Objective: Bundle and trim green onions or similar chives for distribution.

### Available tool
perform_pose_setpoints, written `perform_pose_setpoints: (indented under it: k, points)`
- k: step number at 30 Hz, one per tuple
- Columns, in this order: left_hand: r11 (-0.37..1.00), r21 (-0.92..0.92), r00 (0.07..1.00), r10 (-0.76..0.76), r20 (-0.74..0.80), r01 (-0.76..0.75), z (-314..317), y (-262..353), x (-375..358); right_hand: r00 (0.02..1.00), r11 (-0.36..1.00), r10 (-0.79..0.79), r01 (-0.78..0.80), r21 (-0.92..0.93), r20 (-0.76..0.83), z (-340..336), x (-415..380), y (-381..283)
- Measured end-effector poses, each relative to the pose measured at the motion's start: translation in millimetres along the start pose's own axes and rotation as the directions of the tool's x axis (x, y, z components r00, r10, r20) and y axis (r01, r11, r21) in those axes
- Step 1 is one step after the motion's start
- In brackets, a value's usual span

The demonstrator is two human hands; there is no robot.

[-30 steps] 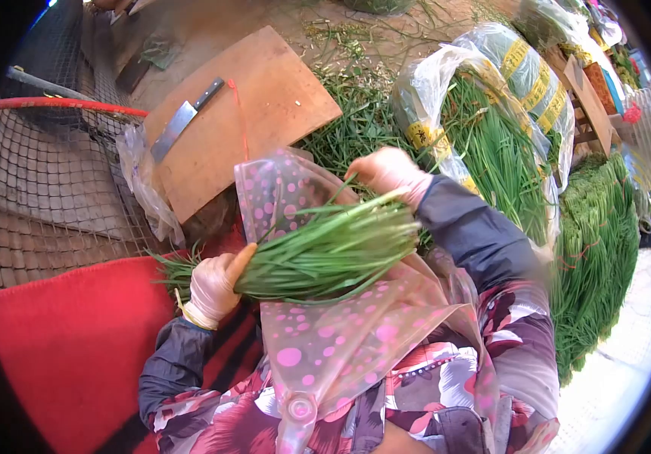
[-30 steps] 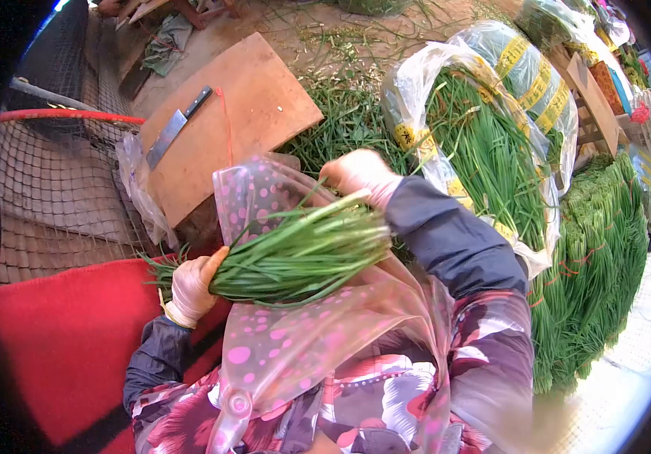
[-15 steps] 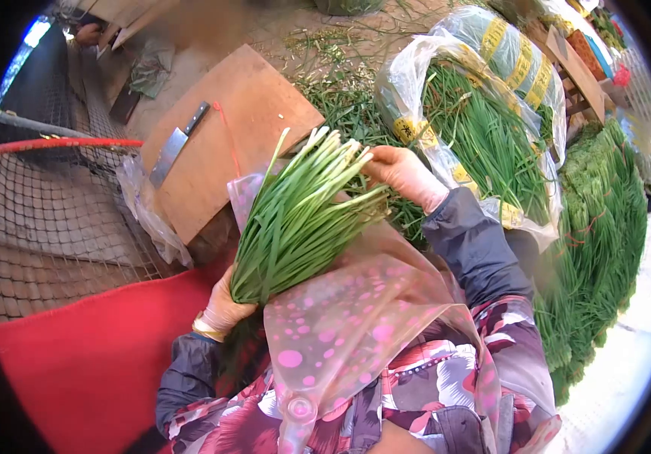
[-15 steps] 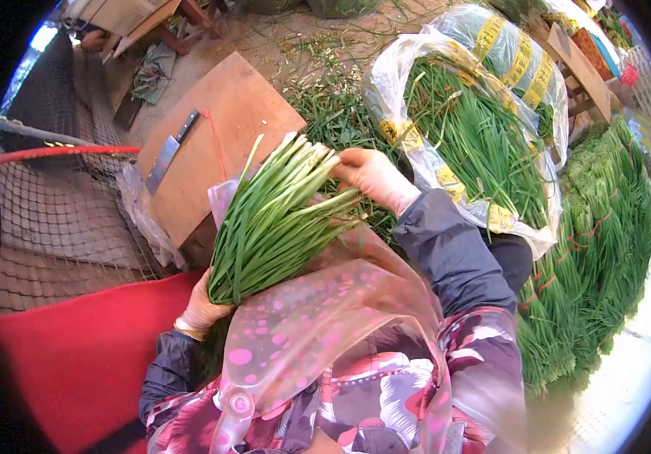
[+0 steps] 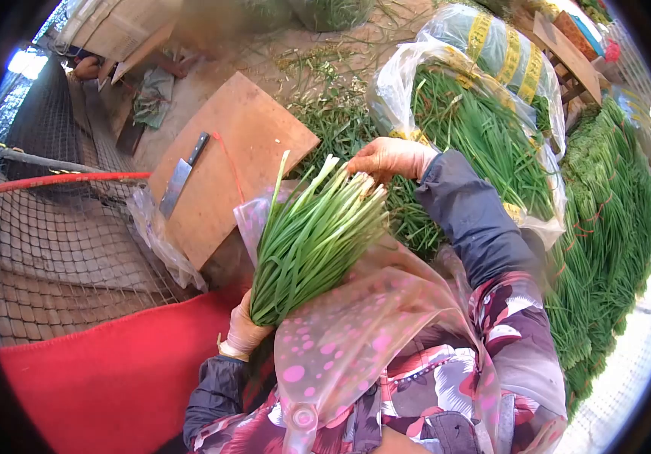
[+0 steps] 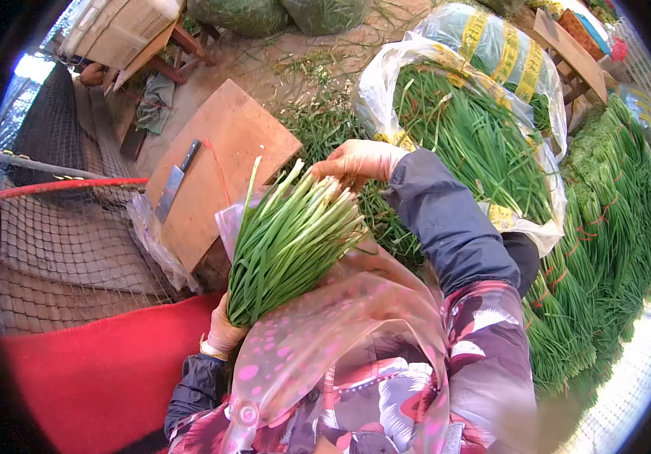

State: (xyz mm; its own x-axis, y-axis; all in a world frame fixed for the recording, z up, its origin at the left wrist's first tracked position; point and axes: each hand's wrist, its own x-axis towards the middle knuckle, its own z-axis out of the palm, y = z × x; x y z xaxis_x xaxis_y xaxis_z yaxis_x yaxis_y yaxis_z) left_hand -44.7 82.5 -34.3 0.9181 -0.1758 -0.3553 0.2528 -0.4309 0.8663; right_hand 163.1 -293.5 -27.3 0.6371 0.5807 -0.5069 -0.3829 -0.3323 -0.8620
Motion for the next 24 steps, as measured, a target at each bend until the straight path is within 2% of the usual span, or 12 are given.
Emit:
perform_pose_setpoints:
  k: [2,7,9,15,17,18,19,20,21,22,23,24]
  points:
    - [0.999,0.044,1.0,0.011,0.006,-0.012,-0.5,2.4,2.3,0.997,0.991,-0.078,0.076,-0.114,-0.013,6.3,2.9,-0.1]
    - [0.991,0.126,0.997,0.059,-0.042,-0.053,-0.9,-11.2,2.8,0.999,1.0,0.007,-0.008,-0.02,-0.039,15.9,7.9,10.3]
    - [0.979,0.179,0.994,0.101,-0.039,-0.093,-1.7,-4.6,2.8,0.997,0.976,-0.06,0.047,-0.212,-0.055,16.2,1.4,12.0]
    - [0.936,0.326,0.985,0.16,-0.064,-0.13,-7.5,12.1,0.8,0.988,0.986,-0.146,0.142,-0.083,-0.05,22.4,-12.5,24.7]
    - [0.959,0.261,0.994,0.108,0.011,-0.107,-11.3,7.4,2.4,0.979,0.988,-0.114,0.094,-0.124,-0.168,21.9,-14.9,17.8]
    - [0.988,0.151,0.999,0.019,0.05,-0.026,-9.5,16.7,3.7,0.952,0.965,-0.15,0.083,-0.248,-0.266,22.0,-21.1,3.3]
    - [0.988,0.155,0.998,0.017,0.052,-0.025,-9.7,15.5,2.9,0.879,0.84,-0.377,0.192,-0.508,-0.292,8.8,-16.6,7.3]
    - [0.997,-0.056,0.995,-0.046,0.093,0.052,-10.6,12.8,2.0,0.846,0.877,-0.37,0.181,-0.445,-0.384,-4.2,-21.7,5.3]
    - [0.956,-0.259,0.984,-0.101,0.147,0.136,-12.9,10.8,2.0,0.777,0.838,-0.411,0.115,-0.534,-0.476,-21.9,-28.8,4.3]
    - [0.932,-0.311,0.975,-0.135,0.177,0.186,-17.1,7.8,0.4,0.705,0.87,-0.332,-0.029,-0.493,-0.627,-44.3,-39.5,4.2]
    - [0.933,-0.306,0.974,-0.141,0.178,0.19,-19.1,8.6,-1.5,0.565,0.755,-0.425,-0.21,-0.621,-0.708,-75.3,-44.2,13.7]
    - [0.906,-0.362,0.968,-0.156,0.195,0.219,-21.0,10.5,-3.1,0.475,0.732,-0.379,-0.371,-0.571,-0.794,-88.8,-65.1,7.3]
